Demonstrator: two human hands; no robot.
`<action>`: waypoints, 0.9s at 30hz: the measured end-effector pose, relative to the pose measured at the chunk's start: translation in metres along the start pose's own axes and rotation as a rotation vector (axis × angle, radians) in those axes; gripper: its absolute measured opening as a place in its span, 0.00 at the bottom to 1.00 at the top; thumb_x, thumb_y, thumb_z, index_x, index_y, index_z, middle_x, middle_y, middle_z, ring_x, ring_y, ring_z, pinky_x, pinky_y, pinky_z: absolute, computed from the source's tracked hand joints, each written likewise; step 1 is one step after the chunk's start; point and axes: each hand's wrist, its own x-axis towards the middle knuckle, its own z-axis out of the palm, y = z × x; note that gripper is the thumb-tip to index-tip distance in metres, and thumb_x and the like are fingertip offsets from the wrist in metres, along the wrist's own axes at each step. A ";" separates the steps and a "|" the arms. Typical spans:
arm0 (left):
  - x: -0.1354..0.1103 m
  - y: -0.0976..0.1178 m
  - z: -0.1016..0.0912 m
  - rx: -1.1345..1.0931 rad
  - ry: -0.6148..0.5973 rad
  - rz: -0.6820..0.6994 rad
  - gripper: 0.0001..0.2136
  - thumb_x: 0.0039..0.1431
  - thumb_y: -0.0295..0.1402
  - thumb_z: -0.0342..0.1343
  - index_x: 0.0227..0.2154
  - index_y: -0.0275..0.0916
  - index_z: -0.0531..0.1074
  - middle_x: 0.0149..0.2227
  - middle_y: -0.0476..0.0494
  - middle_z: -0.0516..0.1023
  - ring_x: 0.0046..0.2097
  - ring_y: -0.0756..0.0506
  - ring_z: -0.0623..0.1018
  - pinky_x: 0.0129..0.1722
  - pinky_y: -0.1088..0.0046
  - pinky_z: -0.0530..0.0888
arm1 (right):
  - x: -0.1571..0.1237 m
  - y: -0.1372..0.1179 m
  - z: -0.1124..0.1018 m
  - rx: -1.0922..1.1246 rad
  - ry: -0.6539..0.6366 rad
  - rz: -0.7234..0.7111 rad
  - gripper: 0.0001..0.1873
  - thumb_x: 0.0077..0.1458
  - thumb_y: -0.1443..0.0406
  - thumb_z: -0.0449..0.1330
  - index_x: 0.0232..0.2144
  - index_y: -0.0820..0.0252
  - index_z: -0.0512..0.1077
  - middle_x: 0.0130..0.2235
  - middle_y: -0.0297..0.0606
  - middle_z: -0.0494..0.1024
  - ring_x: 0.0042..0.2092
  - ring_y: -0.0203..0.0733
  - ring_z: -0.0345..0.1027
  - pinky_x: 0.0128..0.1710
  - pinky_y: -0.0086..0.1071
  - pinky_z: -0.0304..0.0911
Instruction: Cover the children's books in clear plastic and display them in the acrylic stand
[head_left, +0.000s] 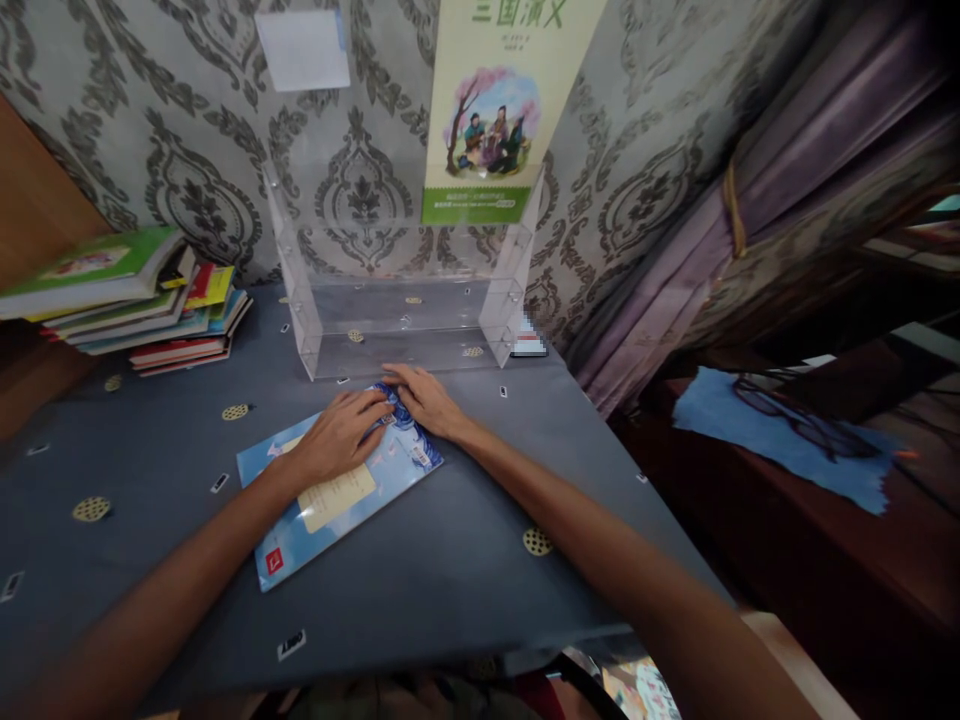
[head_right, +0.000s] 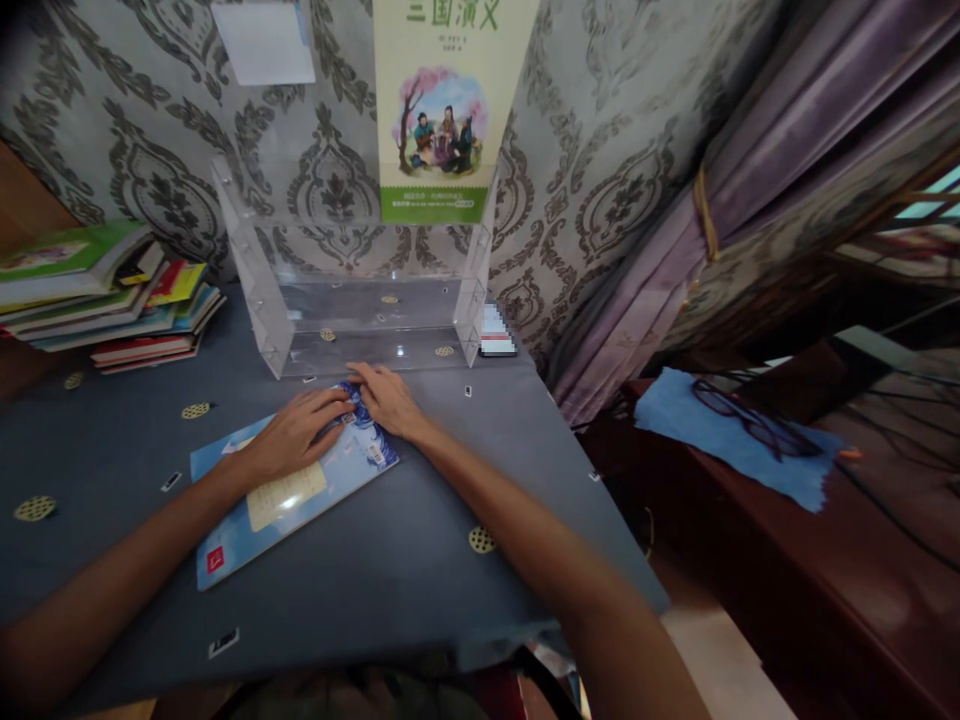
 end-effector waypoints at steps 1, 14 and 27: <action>0.000 0.000 0.000 0.001 0.003 0.000 0.15 0.71 0.34 0.43 0.53 0.38 0.70 0.54 0.36 0.74 0.56 0.38 0.74 0.57 0.54 0.71 | 0.000 0.000 0.000 -0.002 -0.001 -0.004 0.26 0.63 0.73 0.47 0.62 0.62 0.62 0.55 0.41 0.79 0.58 0.45 0.67 0.63 0.47 0.55; 0.004 -0.007 -0.003 -0.021 -0.014 0.035 0.16 0.70 0.37 0.44 0.52 0.38 0.71 0.51 0.35 0.74 0.51 0.38 0.75 0.51 0.57 0.73 | -0.019 0.005 0.003 0.048 0.022 -0.063 0.27 0.62 0.74 0.48 0.62 0.61 0.62 0.55 0.44 0.78 0.57 0.45 0.69 0.60 0.46 0.61; -0.001 0.011 0.004 0.049 0.011 0.016 0.17 0.69 0.29 0.43 0.53 0.38 0.72 0.55 0.35 0.75 0.54 0.38 0.75 0.55 0.53 0.72 | -0.097 -0.018 -0.025 0.204 0.050 -0.006 0.27 0.56 0.74 0.52 0.58 0.58 0.69 0.47 0.40 0.83 0.49 0.43 0.76 0.50 0.40 0.68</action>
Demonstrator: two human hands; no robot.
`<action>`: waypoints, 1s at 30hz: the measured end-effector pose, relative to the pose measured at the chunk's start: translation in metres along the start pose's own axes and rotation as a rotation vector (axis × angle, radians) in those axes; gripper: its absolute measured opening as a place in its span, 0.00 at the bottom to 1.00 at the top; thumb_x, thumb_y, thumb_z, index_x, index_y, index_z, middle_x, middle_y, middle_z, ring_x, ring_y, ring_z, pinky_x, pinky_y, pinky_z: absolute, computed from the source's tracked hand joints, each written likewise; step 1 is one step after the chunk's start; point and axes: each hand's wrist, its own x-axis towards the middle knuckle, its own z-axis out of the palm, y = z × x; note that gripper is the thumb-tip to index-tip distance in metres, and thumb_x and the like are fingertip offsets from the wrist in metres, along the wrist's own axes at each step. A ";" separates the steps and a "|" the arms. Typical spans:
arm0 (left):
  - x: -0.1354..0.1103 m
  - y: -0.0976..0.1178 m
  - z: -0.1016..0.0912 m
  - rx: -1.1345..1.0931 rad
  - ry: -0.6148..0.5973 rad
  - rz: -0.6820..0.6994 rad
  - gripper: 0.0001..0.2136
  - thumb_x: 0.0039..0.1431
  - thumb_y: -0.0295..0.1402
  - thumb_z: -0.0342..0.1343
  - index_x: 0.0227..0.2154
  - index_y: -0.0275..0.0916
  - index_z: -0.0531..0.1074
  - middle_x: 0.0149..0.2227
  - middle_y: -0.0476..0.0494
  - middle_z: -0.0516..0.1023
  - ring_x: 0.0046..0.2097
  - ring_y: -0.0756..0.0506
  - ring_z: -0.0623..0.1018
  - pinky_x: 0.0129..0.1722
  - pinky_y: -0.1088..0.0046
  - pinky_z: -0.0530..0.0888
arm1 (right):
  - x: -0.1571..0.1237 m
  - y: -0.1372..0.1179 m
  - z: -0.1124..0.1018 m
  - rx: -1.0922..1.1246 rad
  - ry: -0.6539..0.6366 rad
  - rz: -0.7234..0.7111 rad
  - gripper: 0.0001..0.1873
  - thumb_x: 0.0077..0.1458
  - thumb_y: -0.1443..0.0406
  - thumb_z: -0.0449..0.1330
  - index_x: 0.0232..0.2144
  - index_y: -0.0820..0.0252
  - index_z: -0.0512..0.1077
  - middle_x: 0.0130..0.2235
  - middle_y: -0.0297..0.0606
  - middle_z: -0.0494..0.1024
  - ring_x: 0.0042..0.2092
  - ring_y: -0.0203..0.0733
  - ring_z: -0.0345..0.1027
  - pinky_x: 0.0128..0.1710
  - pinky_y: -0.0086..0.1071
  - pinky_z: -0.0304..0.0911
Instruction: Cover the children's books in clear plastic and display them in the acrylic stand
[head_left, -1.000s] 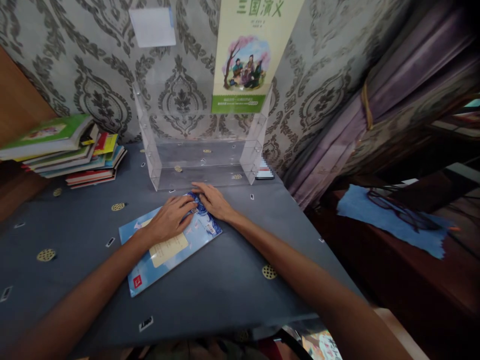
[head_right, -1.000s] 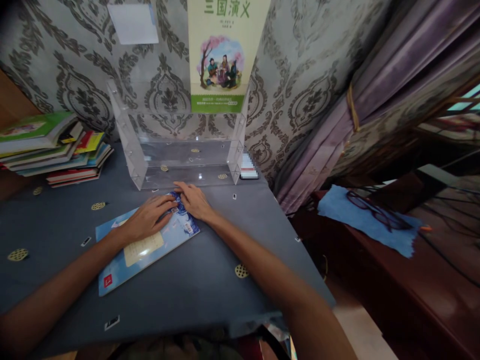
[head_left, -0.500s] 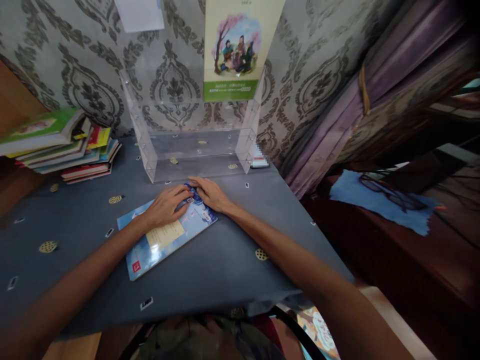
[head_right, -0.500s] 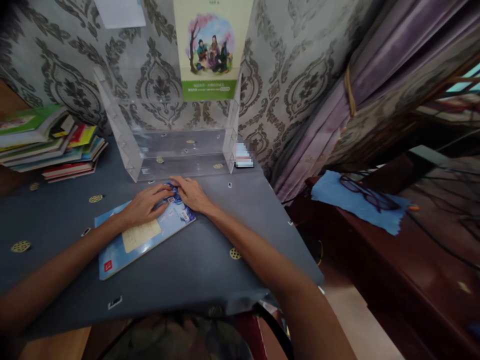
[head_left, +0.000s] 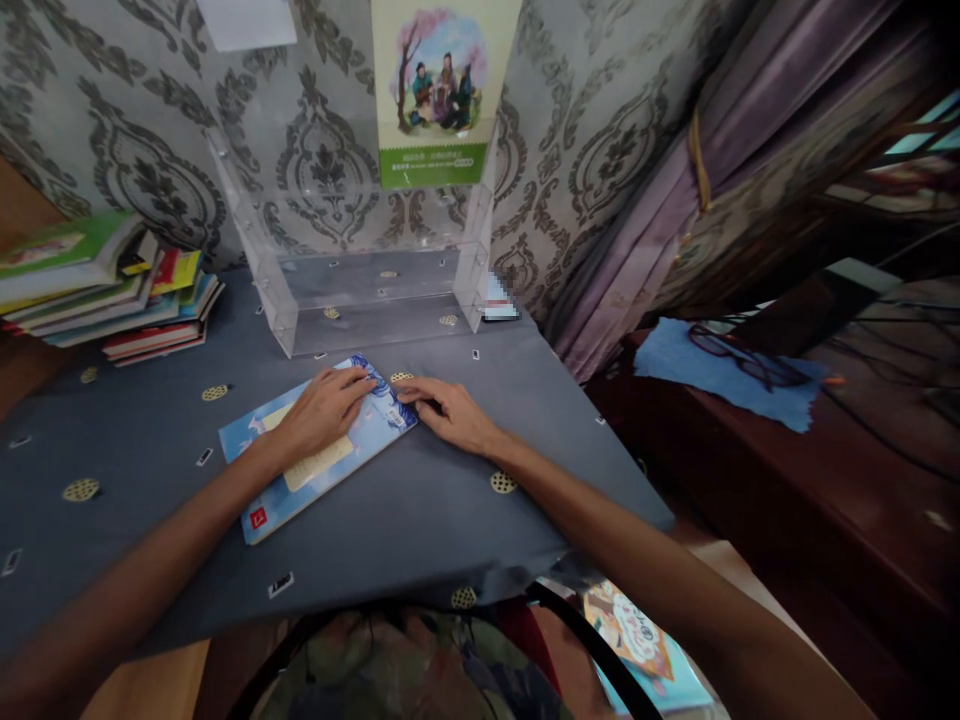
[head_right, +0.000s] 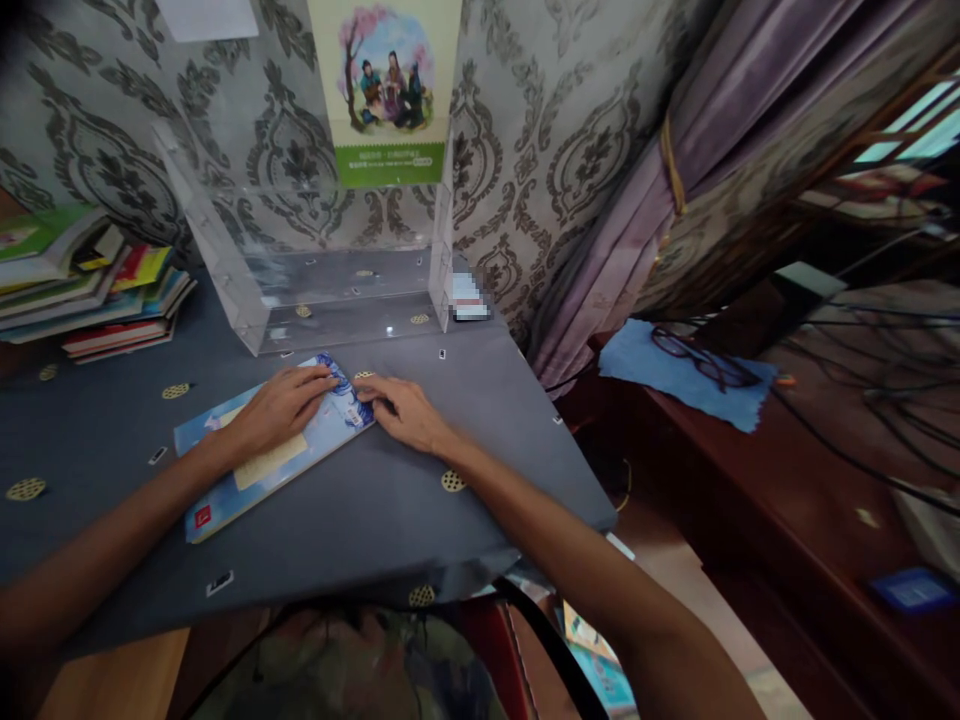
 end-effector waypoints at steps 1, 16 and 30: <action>0.000 0.006 0.000 -0.006 -0.003 0.012 0.17 0.68 0.27 0.42 0.53 0.38 0.72 0.55 0.35 0.75 0.54 0.39 0.75 0.55 0.53 0.72 | -0.003 0.000 -0.001 0.021 0.006 0.012 0.28 0.56 0.74 0.52 0.58 0.58 0.70 0.47 0.40 0.83 0.48 0.43 0.76 0.49 0.39 0.68; 0.001 0.049 -0.004 -0.041 -0.047 0.177 0.15 0.70 0.29 0.44 0.52 0.38 0.72 0.53 0.34 0.74 0.54 0.37 0.73 0.53 0.53 0.72 | -0.003 0.001 -0.002 0.102 0.032 0.067 0.25 0.56 0.72 0.52 0.54 0.60 0.72 0.42 0.38 0.84 0.41 0.39 0.76 0.46 0.36 0.69; -0.048 -0.024 -0.036 0.038 -0.221 -0.274 0.23 0.71 0.47 0.41 0.62 0.46 0.65 0.63 0.37 0.67 0.60 0.35 0.70 0.57 0.50 0.69 | -0.013 -0.006 -0.006 -0.267 -0.119 -0.168 0.13 0.61 0.70 0.60 0.48 0.60 0.76 0.49 0.45 0.79 0.52 0.47 0.72 0.54 0.45 0.67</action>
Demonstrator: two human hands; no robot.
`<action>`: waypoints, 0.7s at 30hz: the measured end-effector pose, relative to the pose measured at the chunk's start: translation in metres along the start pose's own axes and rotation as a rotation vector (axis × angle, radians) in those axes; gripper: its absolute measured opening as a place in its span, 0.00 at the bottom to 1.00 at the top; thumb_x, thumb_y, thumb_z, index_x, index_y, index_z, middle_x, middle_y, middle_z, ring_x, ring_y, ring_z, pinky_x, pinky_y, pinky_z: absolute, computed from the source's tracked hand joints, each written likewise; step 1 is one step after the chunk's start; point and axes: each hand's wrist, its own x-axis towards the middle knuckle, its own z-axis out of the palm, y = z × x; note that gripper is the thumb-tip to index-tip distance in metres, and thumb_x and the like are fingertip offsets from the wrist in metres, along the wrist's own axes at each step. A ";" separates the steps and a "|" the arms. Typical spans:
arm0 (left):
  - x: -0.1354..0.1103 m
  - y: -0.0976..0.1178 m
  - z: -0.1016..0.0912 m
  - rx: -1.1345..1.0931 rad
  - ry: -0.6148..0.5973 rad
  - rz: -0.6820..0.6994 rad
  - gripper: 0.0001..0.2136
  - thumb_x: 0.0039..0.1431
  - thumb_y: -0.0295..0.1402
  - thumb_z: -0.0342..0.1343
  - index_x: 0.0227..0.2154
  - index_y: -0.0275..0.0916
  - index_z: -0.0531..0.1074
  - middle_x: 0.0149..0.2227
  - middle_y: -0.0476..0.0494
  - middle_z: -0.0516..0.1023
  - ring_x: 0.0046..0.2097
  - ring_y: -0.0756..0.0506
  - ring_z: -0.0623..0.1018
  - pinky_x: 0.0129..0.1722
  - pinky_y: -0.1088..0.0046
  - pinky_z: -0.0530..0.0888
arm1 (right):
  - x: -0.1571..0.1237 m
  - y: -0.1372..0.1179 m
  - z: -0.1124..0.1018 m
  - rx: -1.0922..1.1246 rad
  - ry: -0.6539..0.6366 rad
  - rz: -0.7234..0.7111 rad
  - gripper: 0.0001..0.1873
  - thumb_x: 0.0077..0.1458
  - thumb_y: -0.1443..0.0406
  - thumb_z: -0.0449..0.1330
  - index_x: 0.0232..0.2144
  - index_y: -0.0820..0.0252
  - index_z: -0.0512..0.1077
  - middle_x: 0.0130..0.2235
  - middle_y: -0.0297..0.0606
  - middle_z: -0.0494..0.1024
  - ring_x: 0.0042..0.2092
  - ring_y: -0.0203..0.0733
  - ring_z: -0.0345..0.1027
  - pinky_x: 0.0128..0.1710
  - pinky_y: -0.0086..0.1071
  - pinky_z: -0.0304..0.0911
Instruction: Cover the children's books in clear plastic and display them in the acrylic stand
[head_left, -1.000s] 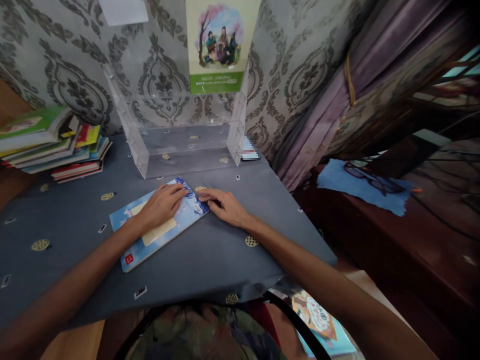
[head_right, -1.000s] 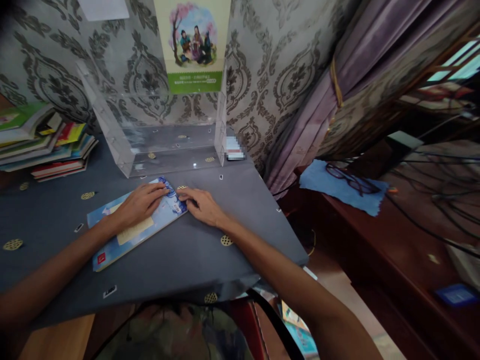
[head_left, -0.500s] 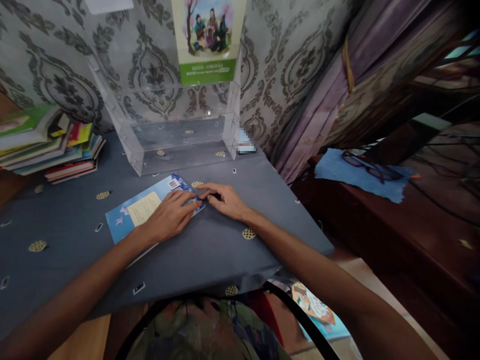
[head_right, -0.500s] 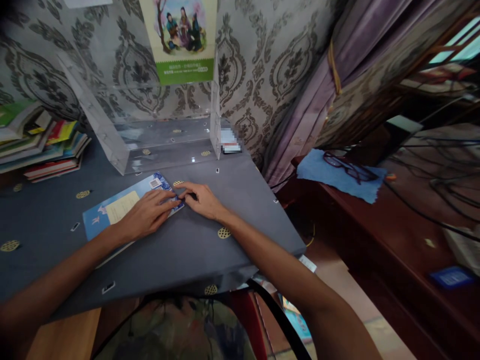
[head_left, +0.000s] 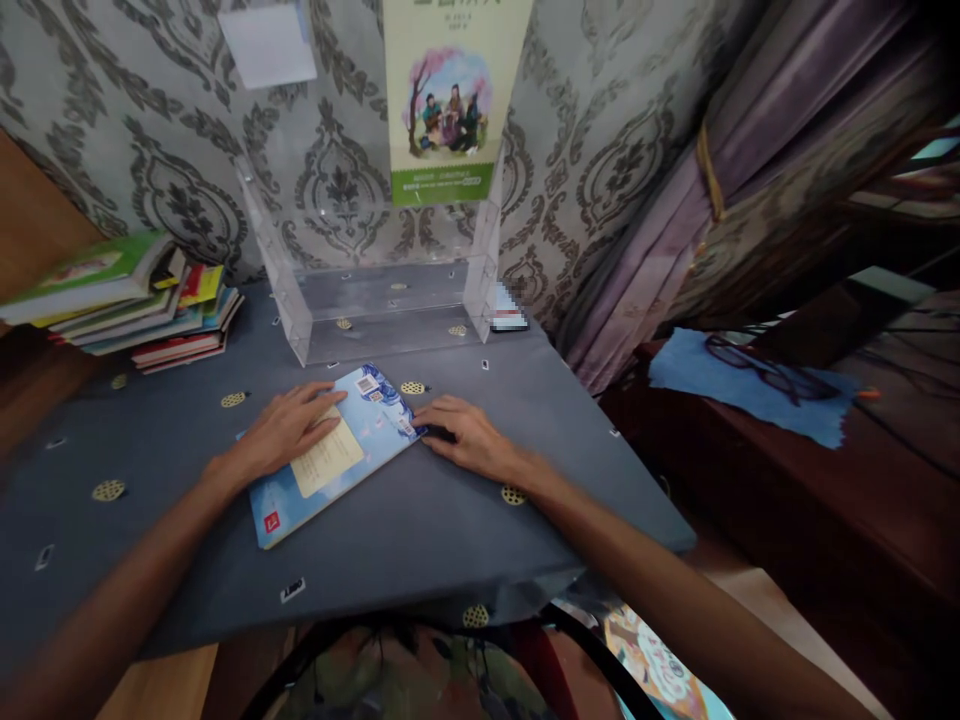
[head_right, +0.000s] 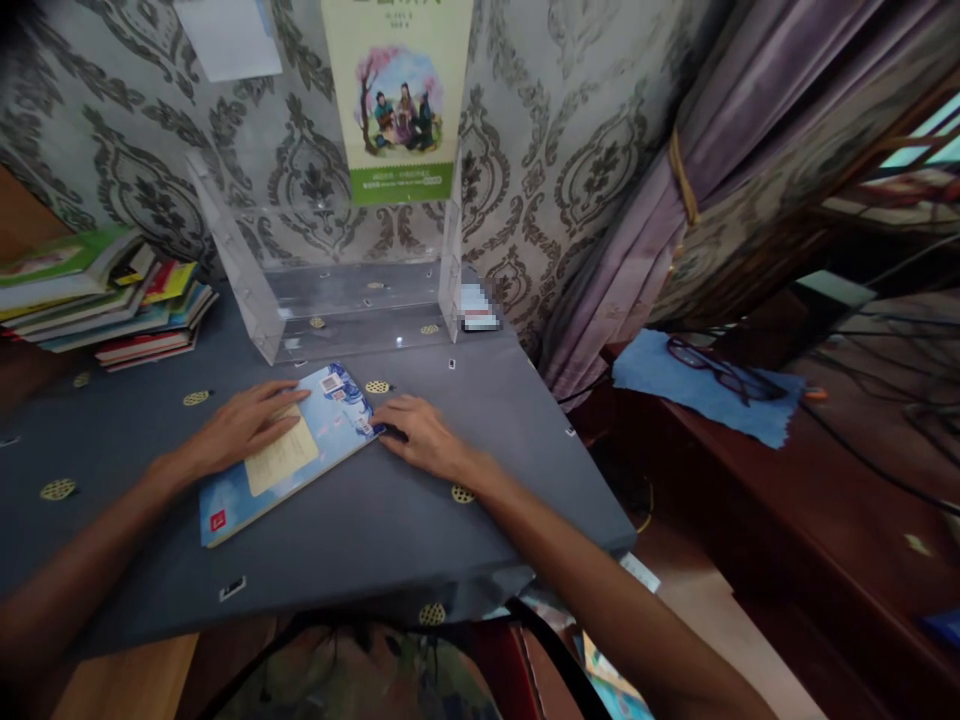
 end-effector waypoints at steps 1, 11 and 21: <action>-0.004 0.000 -0.002 0.020 0.000 -0.025 0.23 0.71 0.47 0.41 0.62 0.45 0.66 0.62 0.37 0.68 0.59 0.35 0.71 0.56 0.51 0.70 | 0.002 0.001 0.002 -0.022 0.004 -0.006 0.13 0.61 0.70 0.59 0.47 0.59 0.76 0.48 0.44 0.79 0.52 0.46 0.72 0.53 0.44 0.68; -0.008 0.039 -0.012 0.310 -0.006 -0.299 0.18 0.70 0.43 0.44 0.47 0.39 0.74 0.43 0.36 0.72 0.43 0.36 0.77 0.36 0.62 0.74 | 0.066 0.026 0.010 -0.280 0.048 0.328 0.08 0.62 0.68 0.60 0.43 0.56 0.77 0.42 0.42 0.79 0.46 0.45 0.72 0.41 0.34 0.65; 0.015 0.045 -0.007 0.394 0.053 -0.266 0.16 0.70 0.39 0.45 0.39 0.33 0.74 0.39 0.32 0.75 0.43 0.34 0.77 0.33 0.62 0.74 | 0.099 0.037 0.014 -0.308 0.096 0.403 0.09 0.61 0.70 0.58 0.39 0.56 0.78 0.42 0.41 0.80 0.44 0.45 0.73 0.40 0.33 0.65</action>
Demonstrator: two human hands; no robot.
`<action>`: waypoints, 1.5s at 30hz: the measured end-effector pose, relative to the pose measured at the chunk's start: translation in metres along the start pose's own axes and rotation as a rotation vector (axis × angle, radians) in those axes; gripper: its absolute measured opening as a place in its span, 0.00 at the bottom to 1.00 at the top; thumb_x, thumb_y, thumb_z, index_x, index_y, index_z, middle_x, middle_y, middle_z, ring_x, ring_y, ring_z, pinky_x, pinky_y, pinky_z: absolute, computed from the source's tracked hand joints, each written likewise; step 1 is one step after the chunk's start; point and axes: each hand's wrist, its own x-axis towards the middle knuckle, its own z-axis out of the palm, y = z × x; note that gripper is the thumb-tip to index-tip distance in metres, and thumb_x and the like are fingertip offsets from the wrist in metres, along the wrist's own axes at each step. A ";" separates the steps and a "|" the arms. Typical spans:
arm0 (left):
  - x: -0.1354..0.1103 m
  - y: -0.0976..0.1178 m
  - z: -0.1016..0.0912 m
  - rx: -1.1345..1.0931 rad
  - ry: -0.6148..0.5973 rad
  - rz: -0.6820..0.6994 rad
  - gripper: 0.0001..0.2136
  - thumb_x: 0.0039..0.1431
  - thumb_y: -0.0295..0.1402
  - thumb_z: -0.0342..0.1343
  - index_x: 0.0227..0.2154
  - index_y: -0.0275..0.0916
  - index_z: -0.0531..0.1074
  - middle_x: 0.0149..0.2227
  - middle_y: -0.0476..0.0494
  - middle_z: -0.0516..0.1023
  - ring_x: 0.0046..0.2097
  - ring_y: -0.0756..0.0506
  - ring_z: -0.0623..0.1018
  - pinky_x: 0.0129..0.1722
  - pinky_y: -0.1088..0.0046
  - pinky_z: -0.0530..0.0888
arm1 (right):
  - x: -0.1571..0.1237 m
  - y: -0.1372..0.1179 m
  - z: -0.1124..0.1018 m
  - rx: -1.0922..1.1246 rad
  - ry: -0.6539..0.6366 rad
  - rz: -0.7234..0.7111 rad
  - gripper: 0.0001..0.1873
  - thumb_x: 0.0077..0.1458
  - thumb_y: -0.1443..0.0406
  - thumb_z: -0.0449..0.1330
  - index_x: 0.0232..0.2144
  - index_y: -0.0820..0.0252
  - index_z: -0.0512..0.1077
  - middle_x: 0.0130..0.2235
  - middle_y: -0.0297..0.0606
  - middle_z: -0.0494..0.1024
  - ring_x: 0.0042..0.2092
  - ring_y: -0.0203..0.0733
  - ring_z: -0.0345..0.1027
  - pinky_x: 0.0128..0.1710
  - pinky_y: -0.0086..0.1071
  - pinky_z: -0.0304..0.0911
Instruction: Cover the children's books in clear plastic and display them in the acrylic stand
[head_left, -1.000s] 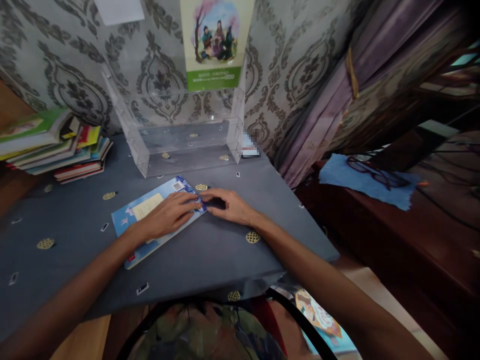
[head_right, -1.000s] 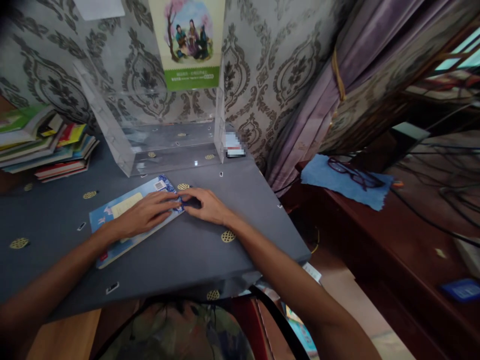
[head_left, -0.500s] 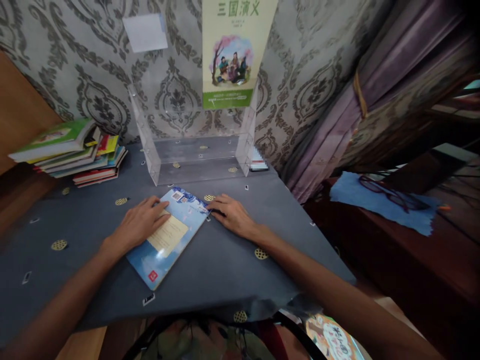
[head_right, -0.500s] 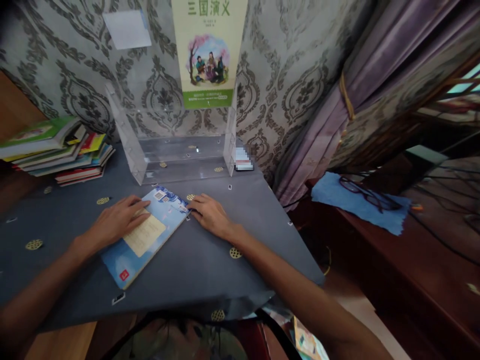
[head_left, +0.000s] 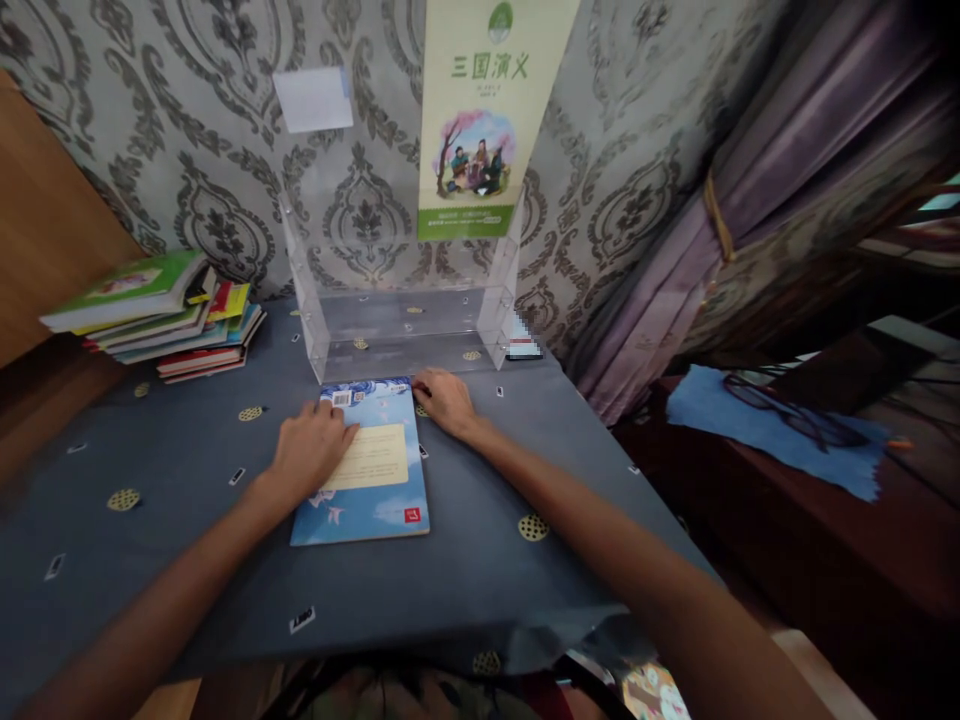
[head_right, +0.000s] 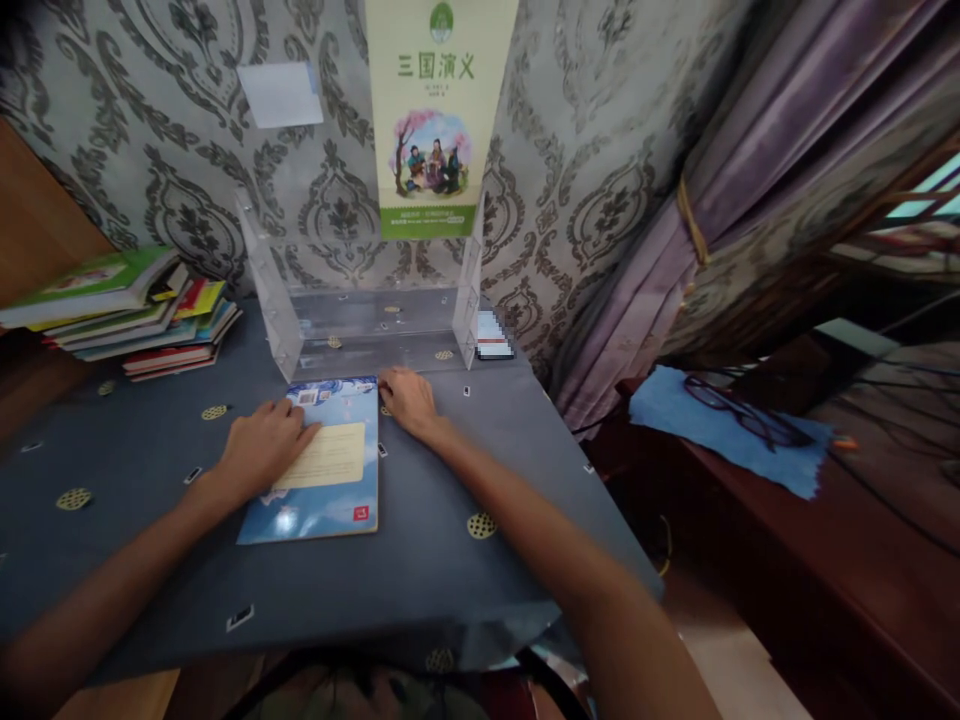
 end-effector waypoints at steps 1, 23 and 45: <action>0.004 0.002 0.000 -0.009 0.028 0.040 0.15 0.69 0.38 0.46 0.39 0.34 0.74 0.40 0.32 0.76 0.44 0.34 0.76 0.35 0.61 0.74 | -0.002 0.000 -0.001 0.004 -0.003 -0.006 0.09 0.61 0.70 0.58 0.40 0.56 0.78 0.43 0.41 0.80 0.45 0.45 0.72 0.41 0.33 0.65; 0.070 0.018 0.048 -0.433 0.230 0.341 0.18 0.70 0.32 0.43 0.56 0.41 0.72 0.53 0.38 0.75 0.52 0.40 0.73 0.50 0.59 0.68 | -0.039 0.009 0.002 0.021 -0.024 -0.251 0.23 0.63 0.76 0.51 0.55 0.58 0.75 0.48 0.46 0.75 0.47 0.48 0.64 0.50 0.41 0.63; 0.068 0.020 0.046 -0.454 0.196 0.325 0.17 0.71 0.32 0.43 0.56 0.40 0.72 0.53 0.38 0.74 0.52 0.38 0.71 0.52 0.57 0.66 | -0.110 -0.011 -0.005 0.191 -0.018 -0.434 0.21 0.65 0.73 0.47 0.49 0.55 0.77 0.41 0.42 0.75 0.42 0.45 0.64 0.44 0.40 0.67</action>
